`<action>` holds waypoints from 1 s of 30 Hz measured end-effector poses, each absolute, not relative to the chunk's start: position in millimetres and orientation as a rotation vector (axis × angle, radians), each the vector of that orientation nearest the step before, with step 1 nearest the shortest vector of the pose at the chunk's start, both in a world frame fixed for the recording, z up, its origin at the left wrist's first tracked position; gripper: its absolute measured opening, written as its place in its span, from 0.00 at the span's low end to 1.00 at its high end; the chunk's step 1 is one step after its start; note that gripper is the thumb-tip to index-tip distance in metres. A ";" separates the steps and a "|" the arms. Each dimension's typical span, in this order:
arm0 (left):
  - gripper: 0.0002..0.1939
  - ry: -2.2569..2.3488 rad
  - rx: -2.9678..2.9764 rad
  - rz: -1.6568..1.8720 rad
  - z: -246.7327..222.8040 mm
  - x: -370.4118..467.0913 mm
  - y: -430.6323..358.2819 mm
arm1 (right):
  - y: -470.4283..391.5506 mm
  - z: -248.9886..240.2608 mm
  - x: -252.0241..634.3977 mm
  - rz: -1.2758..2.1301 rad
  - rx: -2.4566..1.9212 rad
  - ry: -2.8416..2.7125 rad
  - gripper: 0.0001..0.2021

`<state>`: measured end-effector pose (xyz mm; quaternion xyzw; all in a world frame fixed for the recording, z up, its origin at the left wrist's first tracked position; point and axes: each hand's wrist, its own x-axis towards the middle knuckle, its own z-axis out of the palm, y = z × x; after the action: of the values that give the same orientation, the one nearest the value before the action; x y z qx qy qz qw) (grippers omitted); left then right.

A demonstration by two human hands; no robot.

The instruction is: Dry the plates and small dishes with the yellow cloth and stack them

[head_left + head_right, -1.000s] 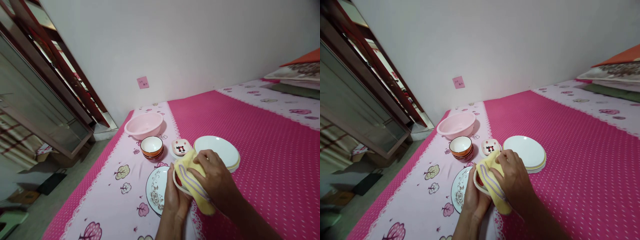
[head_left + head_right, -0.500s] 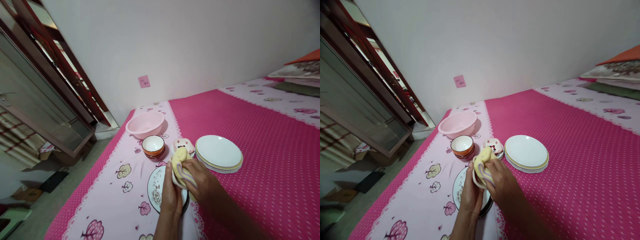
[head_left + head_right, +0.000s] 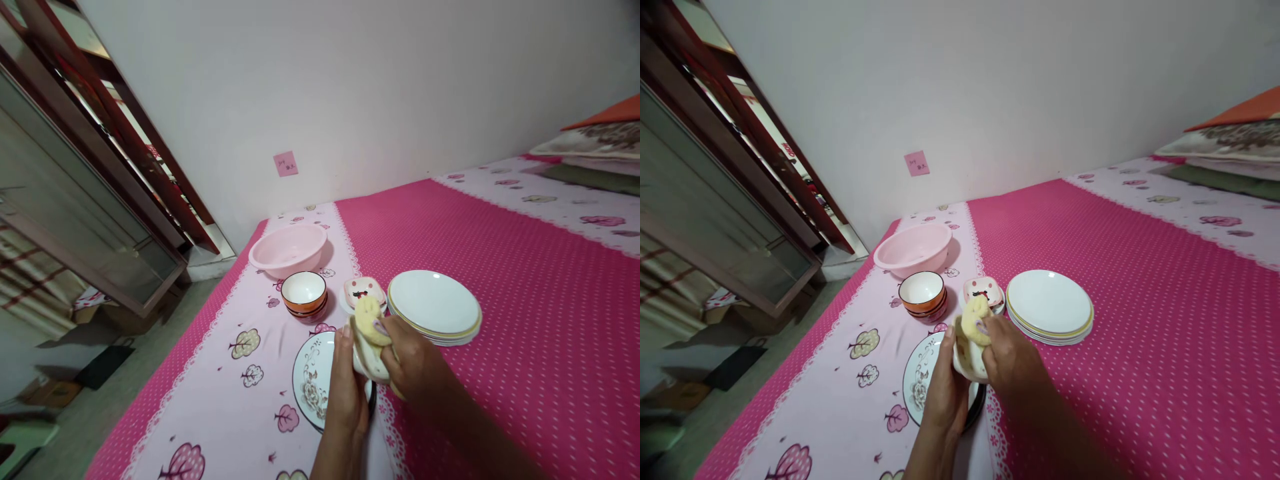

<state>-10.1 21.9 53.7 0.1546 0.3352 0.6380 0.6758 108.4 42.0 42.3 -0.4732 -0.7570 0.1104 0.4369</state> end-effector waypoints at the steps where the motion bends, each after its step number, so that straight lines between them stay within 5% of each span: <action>1: 0.24 0.740 0.357 1.425 55.9 -10.9 21.6 | 42.6 43.8 112.0 0.287 -1.193 -1.852 0.10; 6: 0.28 0.665 0.413 1.332 65.8 -12.5 18.6 | 41.0 63.8 134.0 0.334 -1.295 -1.634 0.06; 13: 0.27 0.616 0.367 1.350 61.5 -2.2 17.0 | 32.5 83.2 136.9 -0.056 -1.156 -1.665 0.09; 19: 0.23 0.606 0.313 1.407 63.0 -4.7 19.7 | 31.6 74.4 115.3 0.137 -0.925 -1.993 0.18; 30: 0.20 0.612 0.463 1.427 66.1 -20.0 22.6 | 11.3 87.9 113.7 0.744 -0.998 -2.005 0.15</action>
<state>-20.0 22.6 66.1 0.2072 0.2737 0.6381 0.6892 113.7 11.3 87.9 -0.3911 -0.7856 0.2914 0.3807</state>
